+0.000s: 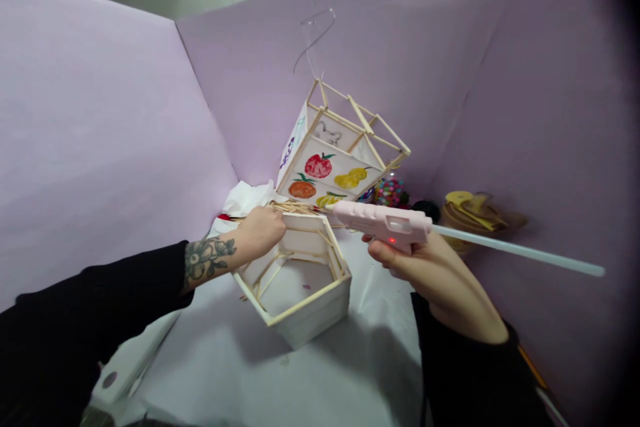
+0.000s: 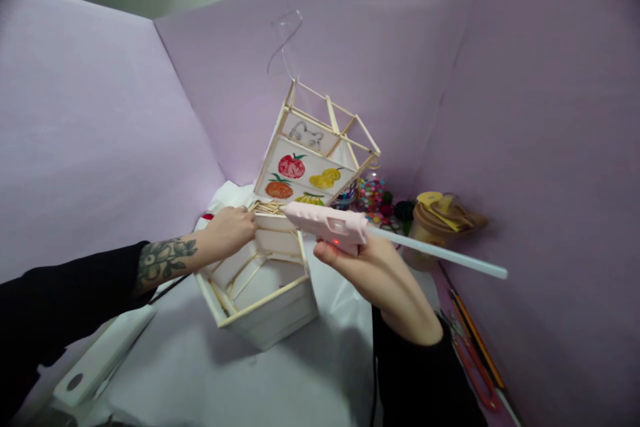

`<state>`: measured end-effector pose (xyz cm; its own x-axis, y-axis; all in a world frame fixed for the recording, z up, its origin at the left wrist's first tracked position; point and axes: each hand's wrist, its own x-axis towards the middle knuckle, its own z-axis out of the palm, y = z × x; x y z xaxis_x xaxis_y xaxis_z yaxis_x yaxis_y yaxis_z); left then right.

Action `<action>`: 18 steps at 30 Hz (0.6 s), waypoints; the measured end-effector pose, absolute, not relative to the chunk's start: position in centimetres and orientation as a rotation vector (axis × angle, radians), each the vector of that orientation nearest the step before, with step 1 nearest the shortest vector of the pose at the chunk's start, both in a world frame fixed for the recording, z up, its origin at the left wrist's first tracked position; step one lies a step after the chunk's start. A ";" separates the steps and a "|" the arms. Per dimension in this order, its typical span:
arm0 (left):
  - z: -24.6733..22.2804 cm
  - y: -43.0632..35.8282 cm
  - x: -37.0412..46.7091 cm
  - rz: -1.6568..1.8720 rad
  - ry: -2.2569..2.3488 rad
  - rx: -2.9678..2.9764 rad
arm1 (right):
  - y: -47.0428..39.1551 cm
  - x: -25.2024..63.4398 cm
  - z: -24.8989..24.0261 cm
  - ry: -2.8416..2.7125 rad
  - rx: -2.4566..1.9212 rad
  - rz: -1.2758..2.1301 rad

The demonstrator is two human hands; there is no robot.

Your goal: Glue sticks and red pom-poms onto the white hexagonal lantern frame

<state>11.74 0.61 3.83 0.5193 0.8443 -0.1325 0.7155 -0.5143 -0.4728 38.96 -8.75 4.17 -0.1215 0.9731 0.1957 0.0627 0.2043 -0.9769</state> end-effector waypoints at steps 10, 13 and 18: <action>3.3 0.8 11.8 0.517 -1.358 -2.371 | -8.8 39.1 3.8 -1.432 -1.089 1.067; 3.4 0.7 12.1 0.538 -1.381 -2.360 | -8.7 39.1 3.8 -1.419 -1.084 1.075; 3.7 0.4 12.4 0.557 -1.415 -2.336 | -8.8 39.0 3.9 -1.419 -1.046 1.093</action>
<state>12.41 0.43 3.67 0.4234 0.8937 -0.1487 0.7548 -0.4387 -0.4876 39.00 -8.76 3.94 -0.1052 0.9729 0.2057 0.0499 0.2118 -0.9760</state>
